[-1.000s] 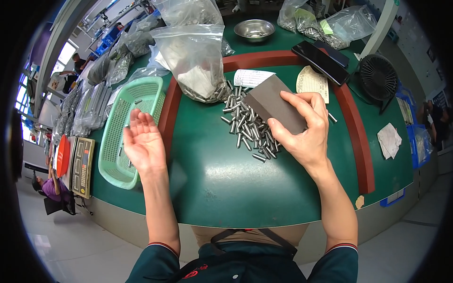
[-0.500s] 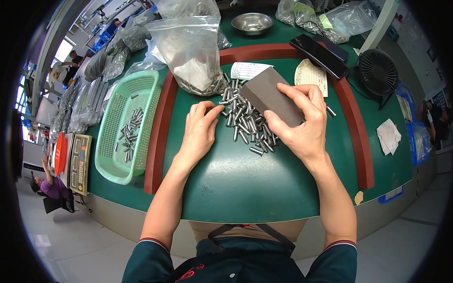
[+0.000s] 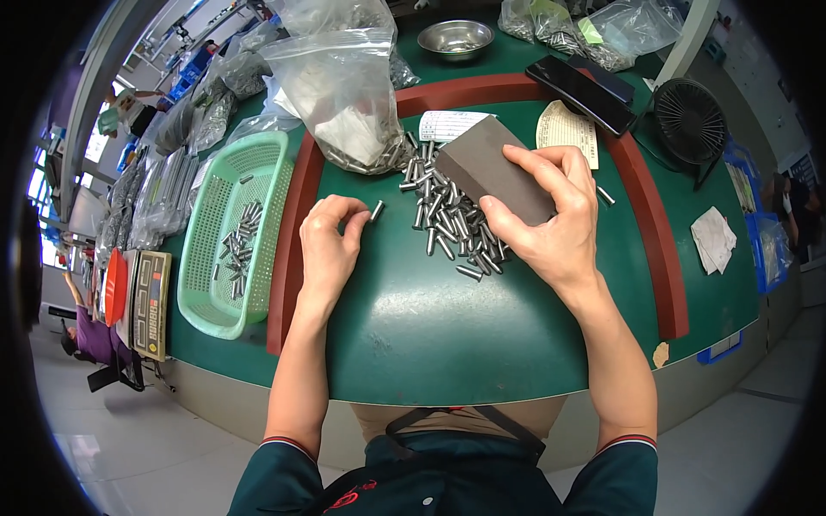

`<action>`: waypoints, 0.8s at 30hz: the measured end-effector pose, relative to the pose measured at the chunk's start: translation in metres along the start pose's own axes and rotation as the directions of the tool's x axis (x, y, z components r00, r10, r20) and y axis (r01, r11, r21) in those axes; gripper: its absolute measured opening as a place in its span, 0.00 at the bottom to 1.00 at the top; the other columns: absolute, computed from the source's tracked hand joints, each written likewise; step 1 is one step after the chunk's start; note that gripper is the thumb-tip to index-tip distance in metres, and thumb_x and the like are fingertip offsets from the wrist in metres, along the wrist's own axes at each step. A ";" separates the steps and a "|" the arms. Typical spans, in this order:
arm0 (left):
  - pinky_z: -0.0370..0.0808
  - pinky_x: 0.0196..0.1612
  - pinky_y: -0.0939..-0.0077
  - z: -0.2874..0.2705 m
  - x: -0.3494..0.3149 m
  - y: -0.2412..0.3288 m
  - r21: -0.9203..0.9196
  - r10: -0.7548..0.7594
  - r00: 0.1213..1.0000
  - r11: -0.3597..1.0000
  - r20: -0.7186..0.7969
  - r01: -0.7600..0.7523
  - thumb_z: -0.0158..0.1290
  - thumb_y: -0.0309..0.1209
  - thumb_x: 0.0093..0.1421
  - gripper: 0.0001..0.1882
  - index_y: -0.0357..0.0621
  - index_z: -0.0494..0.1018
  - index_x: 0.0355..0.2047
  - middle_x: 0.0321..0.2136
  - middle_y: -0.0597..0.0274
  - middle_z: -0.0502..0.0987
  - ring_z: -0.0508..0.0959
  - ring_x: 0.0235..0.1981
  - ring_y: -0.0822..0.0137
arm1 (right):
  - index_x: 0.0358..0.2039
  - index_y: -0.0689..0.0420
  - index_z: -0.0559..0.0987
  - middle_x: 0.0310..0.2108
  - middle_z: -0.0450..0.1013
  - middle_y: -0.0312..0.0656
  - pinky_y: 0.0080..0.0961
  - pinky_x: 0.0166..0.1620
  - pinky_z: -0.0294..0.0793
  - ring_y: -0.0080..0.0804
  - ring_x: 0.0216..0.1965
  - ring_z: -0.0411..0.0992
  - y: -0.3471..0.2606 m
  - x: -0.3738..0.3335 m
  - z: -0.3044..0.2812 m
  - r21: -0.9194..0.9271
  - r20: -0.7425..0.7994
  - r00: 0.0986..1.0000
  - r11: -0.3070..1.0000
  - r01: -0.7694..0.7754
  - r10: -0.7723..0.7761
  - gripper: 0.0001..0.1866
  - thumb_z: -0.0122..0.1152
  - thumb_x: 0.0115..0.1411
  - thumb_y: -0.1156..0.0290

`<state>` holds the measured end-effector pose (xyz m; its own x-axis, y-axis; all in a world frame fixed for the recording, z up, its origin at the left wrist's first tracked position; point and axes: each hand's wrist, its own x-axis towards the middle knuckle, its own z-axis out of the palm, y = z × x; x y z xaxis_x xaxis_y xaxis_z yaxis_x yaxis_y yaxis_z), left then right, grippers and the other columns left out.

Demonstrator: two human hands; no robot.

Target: Sanding individual metal pins with a hand sanding block at a workbench.

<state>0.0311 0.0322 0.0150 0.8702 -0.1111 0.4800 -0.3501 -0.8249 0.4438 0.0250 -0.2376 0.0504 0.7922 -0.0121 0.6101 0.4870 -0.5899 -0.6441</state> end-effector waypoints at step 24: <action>0.77 0.42 0.77 -0.010 -0.002 0.016 -0.789 -0.274 0.768 0.049 0.579 0.612 0.56 0.29 0.64 0.13 0.34 0.75 0.47 0.35 0.58 0.80 0.78 0.33 0.72 | 0.43 0.59 0.82 0.38 0.70 0.43 0.33 0.45 0.69 0.37 0.41 0.69 0.000 -0.001 -0.001 -0.013 -0.002 1.000 1.000 0.012 -0.012 0.26 0.73 0.40 0.66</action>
<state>0.0205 0.0248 0.0286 0.9649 -0.1804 -0.1910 0.2423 0.3293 0.9126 0.0241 -0.2384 0.0503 0.7859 -0.0064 0.6184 0.4913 -0.6007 -0.6306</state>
